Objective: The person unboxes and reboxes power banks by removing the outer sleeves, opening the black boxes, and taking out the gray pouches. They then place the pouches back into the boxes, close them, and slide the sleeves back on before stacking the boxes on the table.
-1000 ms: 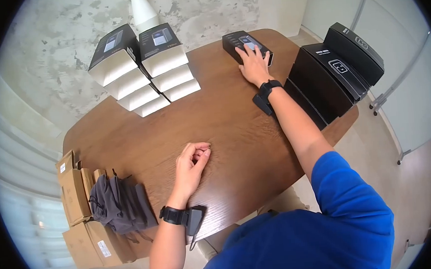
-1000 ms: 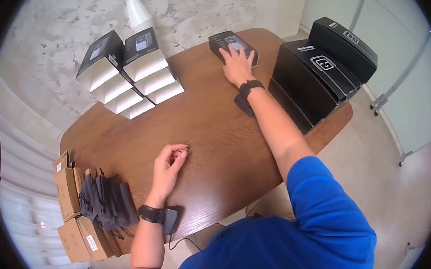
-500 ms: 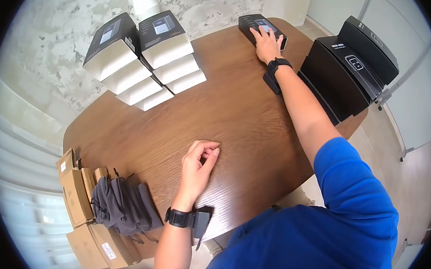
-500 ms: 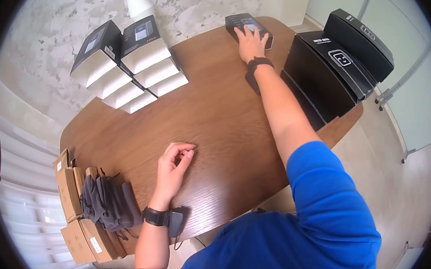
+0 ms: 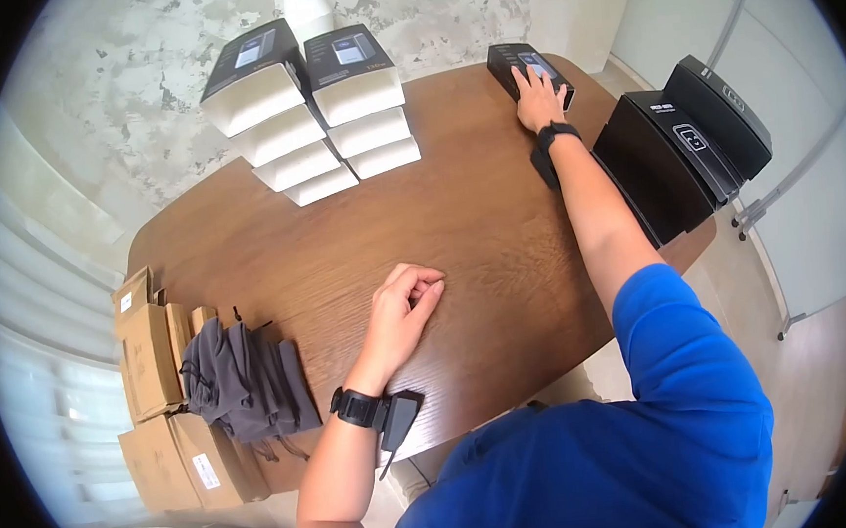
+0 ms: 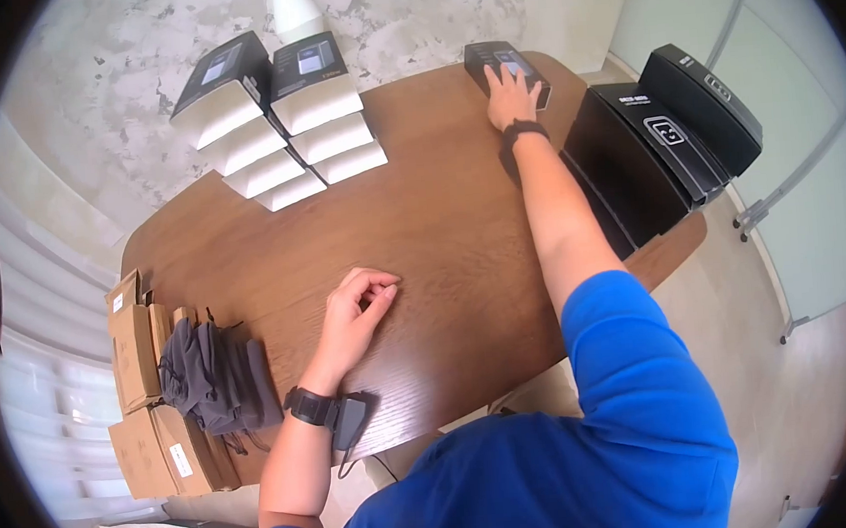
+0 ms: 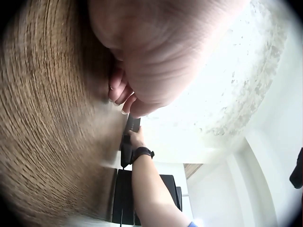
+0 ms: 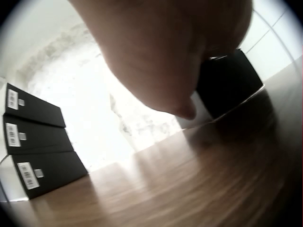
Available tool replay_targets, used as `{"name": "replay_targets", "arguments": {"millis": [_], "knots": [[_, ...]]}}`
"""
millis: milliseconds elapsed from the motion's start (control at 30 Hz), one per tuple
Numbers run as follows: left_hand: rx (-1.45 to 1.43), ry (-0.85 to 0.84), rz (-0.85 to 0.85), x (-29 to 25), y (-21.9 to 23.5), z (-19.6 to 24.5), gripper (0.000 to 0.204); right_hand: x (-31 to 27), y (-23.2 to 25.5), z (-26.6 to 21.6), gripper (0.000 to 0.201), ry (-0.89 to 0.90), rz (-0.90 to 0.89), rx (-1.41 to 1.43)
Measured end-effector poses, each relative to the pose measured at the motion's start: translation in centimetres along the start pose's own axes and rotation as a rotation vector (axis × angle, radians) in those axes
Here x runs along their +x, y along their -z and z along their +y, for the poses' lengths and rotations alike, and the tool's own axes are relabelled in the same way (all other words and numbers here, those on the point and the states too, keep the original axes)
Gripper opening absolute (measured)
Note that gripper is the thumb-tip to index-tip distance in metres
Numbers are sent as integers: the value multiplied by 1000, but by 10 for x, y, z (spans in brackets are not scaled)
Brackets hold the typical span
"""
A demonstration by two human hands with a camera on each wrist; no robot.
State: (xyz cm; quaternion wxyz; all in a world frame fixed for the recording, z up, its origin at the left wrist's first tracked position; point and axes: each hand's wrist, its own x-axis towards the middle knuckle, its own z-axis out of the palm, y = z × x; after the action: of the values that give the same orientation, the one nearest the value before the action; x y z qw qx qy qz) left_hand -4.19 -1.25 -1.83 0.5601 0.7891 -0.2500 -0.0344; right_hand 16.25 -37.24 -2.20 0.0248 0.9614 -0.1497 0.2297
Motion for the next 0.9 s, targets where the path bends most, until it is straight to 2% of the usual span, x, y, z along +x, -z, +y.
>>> {"name": "replay_targets", "arguments": {"millis": [67, 133, 200, 233, 300, 467, 500, 567, 633, 667, 733, 767, 833, 900], "knots": [[4, -4, -21, 1, 1, 0, 14, -13, -7, -5, 57, -29, 80, 61], [13, -13, -16, 1, 1, 0, 15, -42, 2, -21, 68, -87, 73, 168], [19, -13, -19, 0, 0, -1, 15, -72, 2, -32, 65, -144, -92, 398], [19, -17, -20, 1, 0, -3, 15, -83, 7, -36, 65, -145, -91, 402], [24, -15, -23, 1, 1, -5, 15, -103, 17, -39, 65, 13, -315, 250], [-44, 26, -8, 2, -1, -17, 18, -145, 46, -31, 67, 140, -325, 302], [-80, 38, 37, -7, 2, -15, 18, -155, 49, -39, 67, 223, -343, 305], [-120, 48, 107, 0, -2, -13, 19, -169, 55, -34, 66, 278, -345, 337], [-271, 113, 96, -2, -3, -15, 19, -179, 59, -28, 62, 331, -336, 455], [-275, 119, 146, -5, -2, -17, 19, -182, 61, -27, 62, 381, -343, 456], [-341, 162, 98, -7, -3, -16, 21, -184, 67, -22, 56, 361, -388, 588], [-343, 158, 124, -10, -1, -12, 21, -183, 65, -20, 53, 361, -395, 630], [-73, 112, 89, -26, 10, 11, 23, -178, 66, -20, 53, 378, -403, 644], [-15, 131, 97, -39, 21, 32, 24, -186, 67, -18, 53, 352, -422, 669]]}}
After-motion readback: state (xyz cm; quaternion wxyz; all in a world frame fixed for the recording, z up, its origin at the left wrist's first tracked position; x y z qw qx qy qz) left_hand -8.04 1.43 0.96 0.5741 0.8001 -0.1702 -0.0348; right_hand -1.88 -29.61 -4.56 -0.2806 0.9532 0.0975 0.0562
